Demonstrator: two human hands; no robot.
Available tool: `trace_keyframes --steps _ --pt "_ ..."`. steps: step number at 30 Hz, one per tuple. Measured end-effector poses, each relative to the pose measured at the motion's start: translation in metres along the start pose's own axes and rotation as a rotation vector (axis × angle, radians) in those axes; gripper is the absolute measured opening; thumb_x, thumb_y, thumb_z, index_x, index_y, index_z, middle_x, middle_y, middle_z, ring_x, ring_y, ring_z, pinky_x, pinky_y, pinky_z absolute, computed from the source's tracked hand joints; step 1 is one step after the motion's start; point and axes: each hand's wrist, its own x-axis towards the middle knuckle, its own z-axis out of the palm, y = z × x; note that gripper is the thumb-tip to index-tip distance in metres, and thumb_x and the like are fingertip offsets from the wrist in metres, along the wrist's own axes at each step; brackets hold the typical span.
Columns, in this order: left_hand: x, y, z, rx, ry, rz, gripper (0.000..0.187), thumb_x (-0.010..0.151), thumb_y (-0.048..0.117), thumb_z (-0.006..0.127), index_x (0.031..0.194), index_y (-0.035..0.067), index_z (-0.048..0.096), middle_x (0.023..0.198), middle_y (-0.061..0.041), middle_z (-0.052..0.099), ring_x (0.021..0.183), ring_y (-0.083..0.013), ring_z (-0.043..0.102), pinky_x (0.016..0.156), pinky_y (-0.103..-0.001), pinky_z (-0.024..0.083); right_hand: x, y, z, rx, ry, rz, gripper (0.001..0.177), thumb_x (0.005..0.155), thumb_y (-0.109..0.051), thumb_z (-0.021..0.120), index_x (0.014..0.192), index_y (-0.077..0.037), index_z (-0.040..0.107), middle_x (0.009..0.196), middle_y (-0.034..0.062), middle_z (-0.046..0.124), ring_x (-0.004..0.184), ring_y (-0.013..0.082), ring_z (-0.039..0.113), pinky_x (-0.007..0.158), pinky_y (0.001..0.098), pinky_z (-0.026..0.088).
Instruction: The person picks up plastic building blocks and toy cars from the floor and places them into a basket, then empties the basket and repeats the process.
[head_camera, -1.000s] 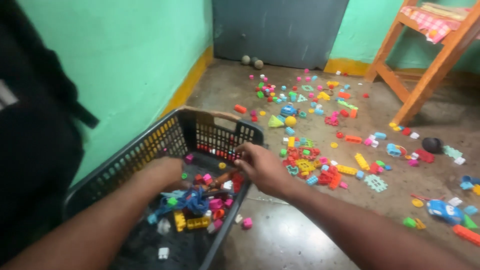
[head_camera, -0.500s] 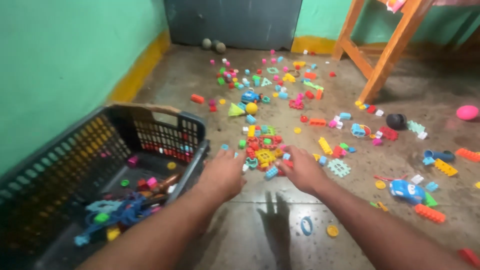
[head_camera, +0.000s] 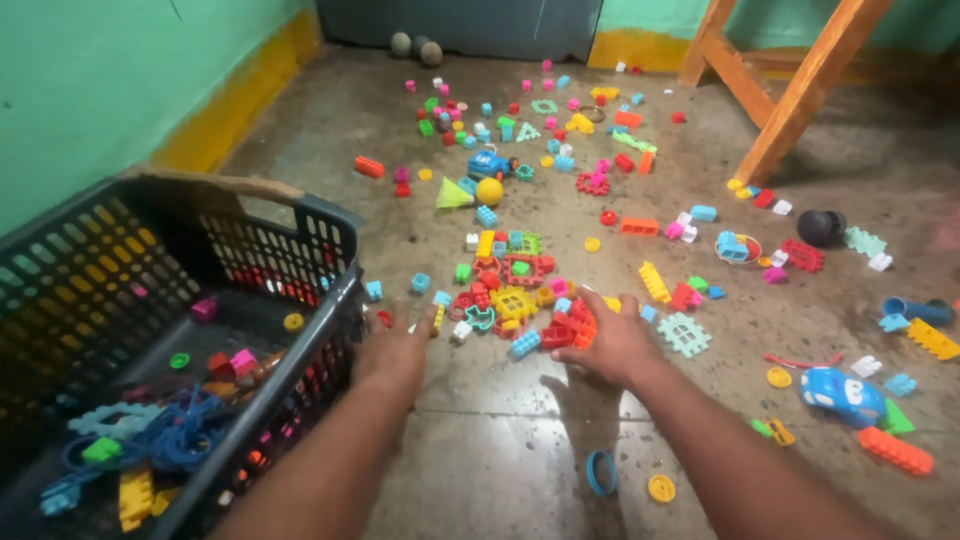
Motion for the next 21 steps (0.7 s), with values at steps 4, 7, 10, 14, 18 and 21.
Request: trace_keyframes --steps 4,7,10,14,18,21 --pt "-0.012 0.003 -0.016 0.039 -0.036 0.017 0.13 0.068 0.01 0.096 0.163 0.037 0.012 0.172 -0.011 0.009 0.153 -0.05 0.018 0.109 -0.053 0.048 0.024 0.002 0.023 0.029 -0.027 -0.031 0.121 0.059 -0.068 0.088 0.16 -0.042 0.026 0.157 0.0281 0.024 0.141 0.0498 0.039 0.116 0.0527 0.041" --pt "-0.006 -0.001 -0.012 0.071 -0.069 0.033 0.128 0.069 0.014 0.096 0.163 0.037 0.013 0.172 -0.011 0.011 0.151 -0.0502 0.024 0.108 -0.051 0.05 0.023 -0.015 0.023 -0.031 -0.069 -0.064 0.121 0.062 -0.071 0.088 0.16 -0.043 0.022 0.162 0.0293 0.011 0.144 0.0549 0.027 0.118 0.0547 0.035" --pt "0.008 -0.016 0.012 0.017 -0.045 0.073 0.115 0.071 0.009 0.092 0.16 0.036 0.025 0.163 -0.011 0.029 0.146 -0.0445 0.037 0.109 -0.048 0.049 0.009 -0.036 0.026 -0.097 -0.136 -0.065 0.11 0.07 -0.071 0.085 0.158 -0.044 0.026 0.166 0.0251 0.002 0.148 0.0545 0.019 0.119 0.0564 0.03" --pt "0.004 -0.021 0.028 -0.116 0.015 0.111 0.089 0.081 0.004 0.078 0.155 0.035 0.039 0.15 -0.01 0.05 0.138 -0.0368 0.049 0.11 -0.045 0.047 -0.012 -0.045 0.042 -0.057 -0.05 -0.156 0.078 0.078 -0.056 0.08 0.146 -0.04 0.047 0.165 0.0176 0.017 0.148 0.0451 0.03 0.117 0.0538 0.037" --pt "0.002 -0.014 0.052 -0.272 0.093 0.061 0.043 0.104 0.018 0.052 0.145 0.031 0.054 0.143 -0.014 0.057 0.132 -0.0379 0.055 0.11 -0.048 0.046 -0.03 -0.045 0.058 0.0 0.068 -0.3 0.064 0.082 -0.04 0.079 0.14 -0.033 0.054 0.159 0.0153 0.029 0.141 0.0431 0.037 0.111 0.0539 0.04" --pt "-0.016 0.007 0.055 -0.354 0.11 0.033 0.037 0.103 0.02 0.052 0.138 0.026 0.058 0.139 -0.012 0.058 0.131 -0.0388 0.053 0.108 -0.049 0.047 -0.052 -0.053 0.051 0.036 0.1 -0.364 0.064 0.08 -0.034 0.08 0.139 -0.03 0.056 0.155 0.0148 0.037 0.136 0.0422 0.043 0.108 0.0519 0.043"
